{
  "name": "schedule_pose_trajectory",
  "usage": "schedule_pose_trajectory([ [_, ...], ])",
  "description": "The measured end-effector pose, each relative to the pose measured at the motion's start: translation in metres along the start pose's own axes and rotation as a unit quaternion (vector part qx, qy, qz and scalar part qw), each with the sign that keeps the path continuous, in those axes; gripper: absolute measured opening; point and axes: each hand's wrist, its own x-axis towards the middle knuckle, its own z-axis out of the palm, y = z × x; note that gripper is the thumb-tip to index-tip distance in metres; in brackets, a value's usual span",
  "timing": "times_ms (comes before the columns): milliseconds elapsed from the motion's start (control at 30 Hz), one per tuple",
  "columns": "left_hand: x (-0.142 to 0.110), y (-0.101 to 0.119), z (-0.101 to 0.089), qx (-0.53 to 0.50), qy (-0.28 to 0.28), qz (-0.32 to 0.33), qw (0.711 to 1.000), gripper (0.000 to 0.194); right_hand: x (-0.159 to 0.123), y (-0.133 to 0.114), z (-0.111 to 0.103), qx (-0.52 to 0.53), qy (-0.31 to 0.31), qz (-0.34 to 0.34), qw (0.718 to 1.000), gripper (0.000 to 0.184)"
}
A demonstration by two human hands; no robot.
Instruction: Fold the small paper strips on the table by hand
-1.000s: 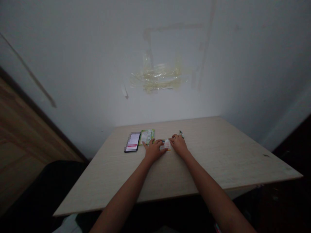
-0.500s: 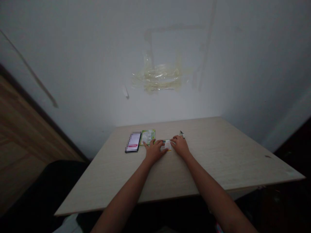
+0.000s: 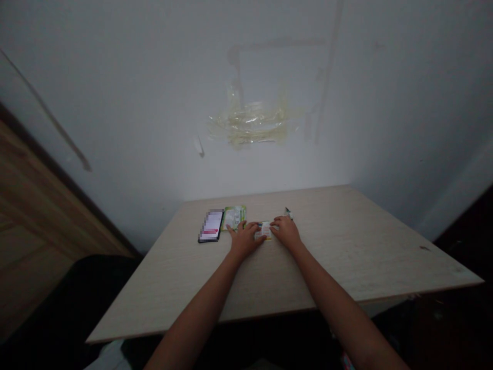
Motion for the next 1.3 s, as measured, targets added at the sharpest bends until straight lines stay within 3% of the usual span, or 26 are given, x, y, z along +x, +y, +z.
schedule_pose_trajectory([
  [767,-0.001,-0.002,0.002,0.001,0.005,0.003,1.000,0.040,-0.009,0.015,-0.007,0.061,-0.046,-0.059,0.995,0.023],
  [1300,-0.001,0.002,0.000,-0.003,0.000,-0.006,1.000,0.042,-0.014,0.023,-0.008,0.105,-0.084,-0.050,0.990,0.036],
])
